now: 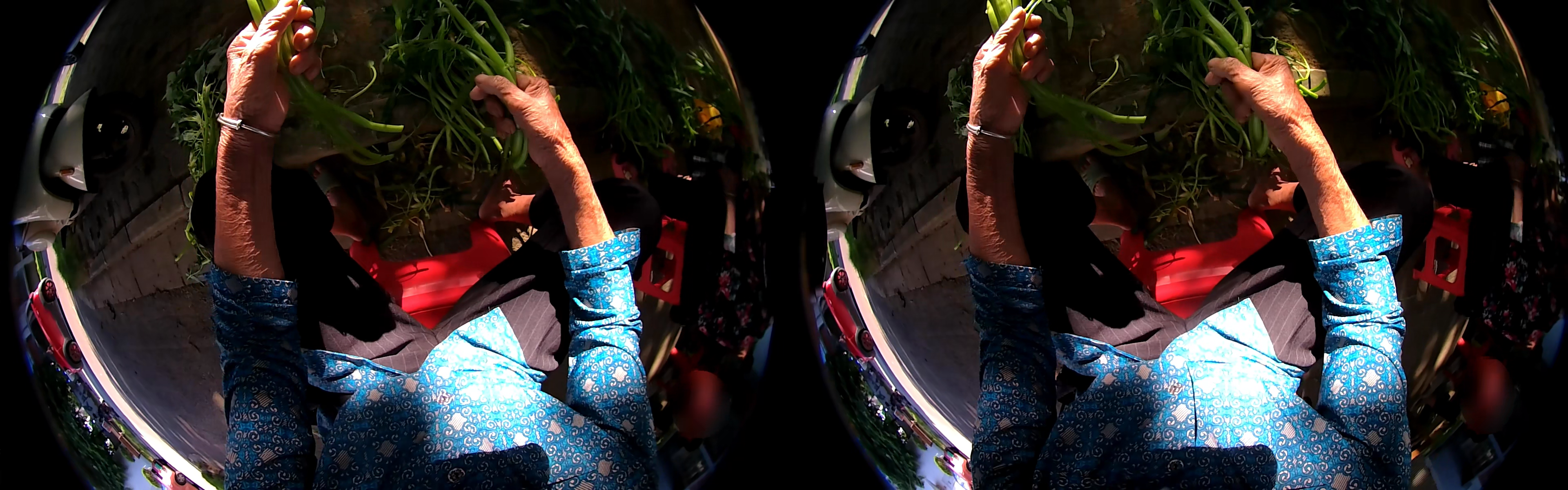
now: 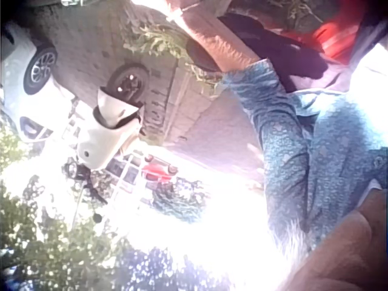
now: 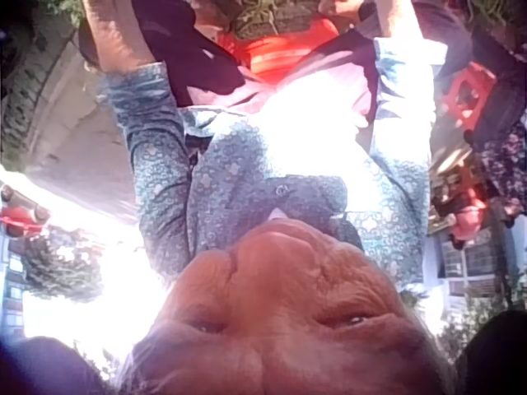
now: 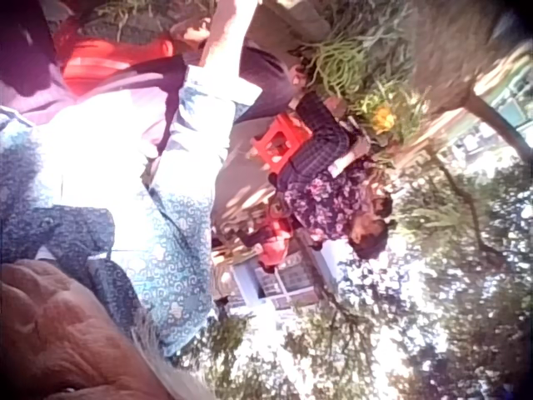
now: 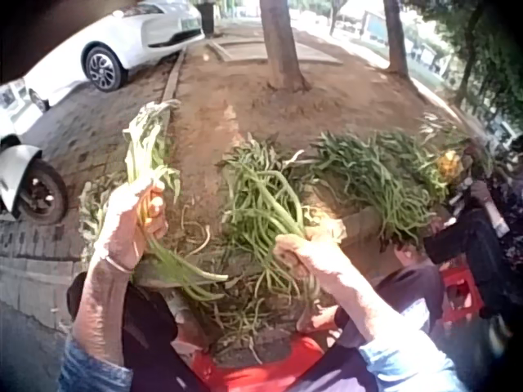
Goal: The person sorts bunches of green leafy vegetables by hand, removing stems and separating leaves while sitting on a low stool outdoors.
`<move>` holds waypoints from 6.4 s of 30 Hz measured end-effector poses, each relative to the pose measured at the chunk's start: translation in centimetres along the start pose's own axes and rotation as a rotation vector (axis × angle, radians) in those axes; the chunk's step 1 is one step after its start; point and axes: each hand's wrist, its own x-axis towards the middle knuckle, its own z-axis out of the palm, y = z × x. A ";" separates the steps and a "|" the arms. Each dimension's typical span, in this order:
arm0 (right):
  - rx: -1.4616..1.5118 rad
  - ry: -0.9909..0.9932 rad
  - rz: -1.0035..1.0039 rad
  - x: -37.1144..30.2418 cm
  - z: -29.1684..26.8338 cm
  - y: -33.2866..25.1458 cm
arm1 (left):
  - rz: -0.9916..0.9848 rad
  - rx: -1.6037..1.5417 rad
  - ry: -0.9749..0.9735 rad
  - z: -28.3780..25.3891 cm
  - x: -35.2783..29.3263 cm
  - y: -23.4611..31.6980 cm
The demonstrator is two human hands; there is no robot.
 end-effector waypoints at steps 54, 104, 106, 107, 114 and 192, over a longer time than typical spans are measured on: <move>0.045 -0.056 0.214 0.0 2.2 5.7 | -0.672 0.045 -0.109 8.5 -3.3 -12.8; 0.144 0.002 0.142 0.2 2.3 3.8 | -0.557 -0.028 -0.210 7.2 -2.9 -11.7; 0.091 0.014 0.088 0.4 2.5 3.8 | -0.568 -0.041 -0.215 7.3 -2.9 -11.6; 0.116 0.007 0.101 0.4 2.4 4.1 | -0.573 -0.038 -0.222 7.4 -2.9 -11.3; 0.083 -0.061 0.205 0.1 2.1 3.1 | -0.511 0.039 -0.209 7.8 -3.3 -10.6; 0.686 -0.054 0.075 1.9 -2.3 1.5 | -0.244 -0.100 0.020 5.7 -1.6 -6.3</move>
